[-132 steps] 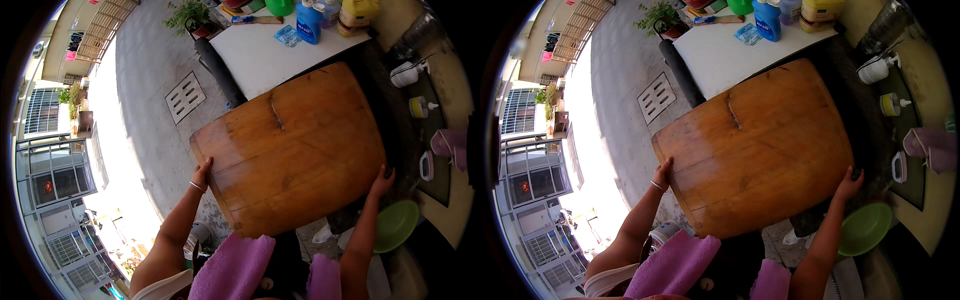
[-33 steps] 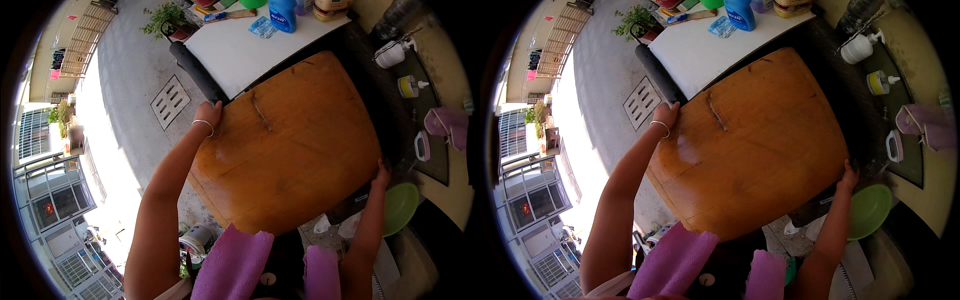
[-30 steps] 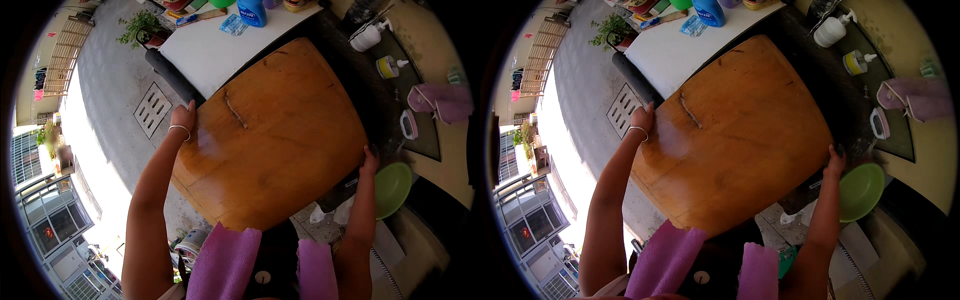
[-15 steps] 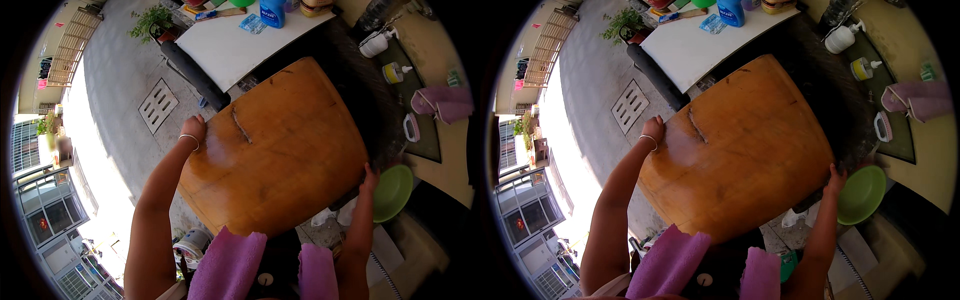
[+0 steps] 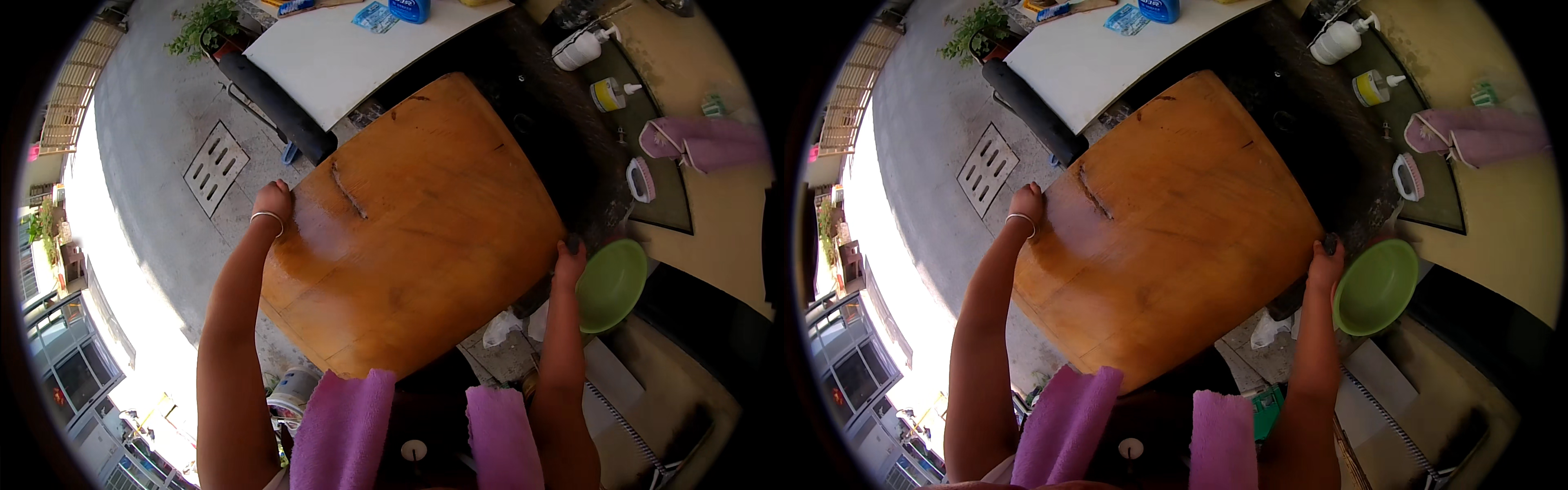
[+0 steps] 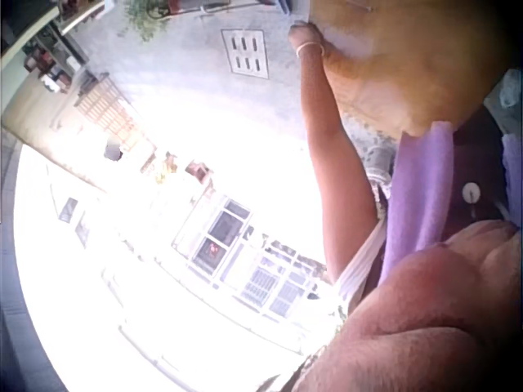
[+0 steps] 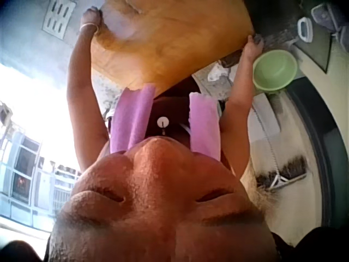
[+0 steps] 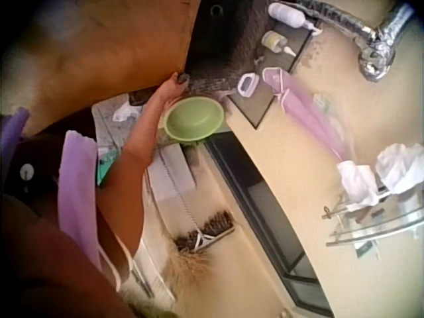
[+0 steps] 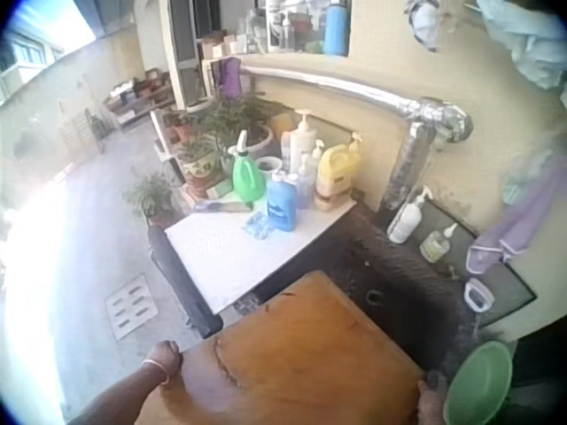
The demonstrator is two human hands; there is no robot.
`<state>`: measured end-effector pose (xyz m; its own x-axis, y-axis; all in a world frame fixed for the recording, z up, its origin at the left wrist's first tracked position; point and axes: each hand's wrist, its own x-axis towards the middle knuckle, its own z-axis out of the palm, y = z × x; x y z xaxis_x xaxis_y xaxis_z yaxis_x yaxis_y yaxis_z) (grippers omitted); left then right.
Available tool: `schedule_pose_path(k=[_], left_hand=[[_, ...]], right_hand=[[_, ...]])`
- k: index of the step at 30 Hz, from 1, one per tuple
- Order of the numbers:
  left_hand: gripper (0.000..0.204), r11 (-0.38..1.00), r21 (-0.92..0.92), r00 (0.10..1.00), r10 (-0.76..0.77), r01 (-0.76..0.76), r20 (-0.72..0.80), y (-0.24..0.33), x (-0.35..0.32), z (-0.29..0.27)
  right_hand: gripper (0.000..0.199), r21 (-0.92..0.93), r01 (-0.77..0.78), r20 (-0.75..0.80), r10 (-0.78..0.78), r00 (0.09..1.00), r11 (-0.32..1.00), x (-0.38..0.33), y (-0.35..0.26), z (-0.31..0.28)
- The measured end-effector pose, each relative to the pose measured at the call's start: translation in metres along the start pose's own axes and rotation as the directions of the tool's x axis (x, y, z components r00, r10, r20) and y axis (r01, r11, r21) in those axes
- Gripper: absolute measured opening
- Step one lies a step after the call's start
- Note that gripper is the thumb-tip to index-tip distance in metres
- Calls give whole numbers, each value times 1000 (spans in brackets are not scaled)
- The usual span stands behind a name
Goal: The person scrubs a large wooden cutting board with a steel wool pad under running water at an outdoor sink. They rinse the board, flip it to clean both sides, and then carry it to a nearby table to set it down.
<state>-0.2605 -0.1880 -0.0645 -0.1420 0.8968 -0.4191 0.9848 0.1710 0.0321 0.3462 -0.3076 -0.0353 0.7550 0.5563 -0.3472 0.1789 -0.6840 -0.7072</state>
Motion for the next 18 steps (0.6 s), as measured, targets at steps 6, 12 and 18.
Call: schedule_pose_path(k=[6, 12, 18], left_hand=[[37, 986, 151, 997, 76, -72, -19, -13, 14, 10], [34, 985, 160, 993, 82, -69, -79, -21, 21, 23], [29, 995, 95, 988, 21, -7, -154, -40, 24, 40]], right_hand=[[52, -339, 767, 285, -718, 635, 545, -43, -28, 15], [49, -444, 797, 311, -764, 566, 410, -40, 0, 37], [48, -467, 791, 305, -768, 563, 395, -42, -5, 40]])
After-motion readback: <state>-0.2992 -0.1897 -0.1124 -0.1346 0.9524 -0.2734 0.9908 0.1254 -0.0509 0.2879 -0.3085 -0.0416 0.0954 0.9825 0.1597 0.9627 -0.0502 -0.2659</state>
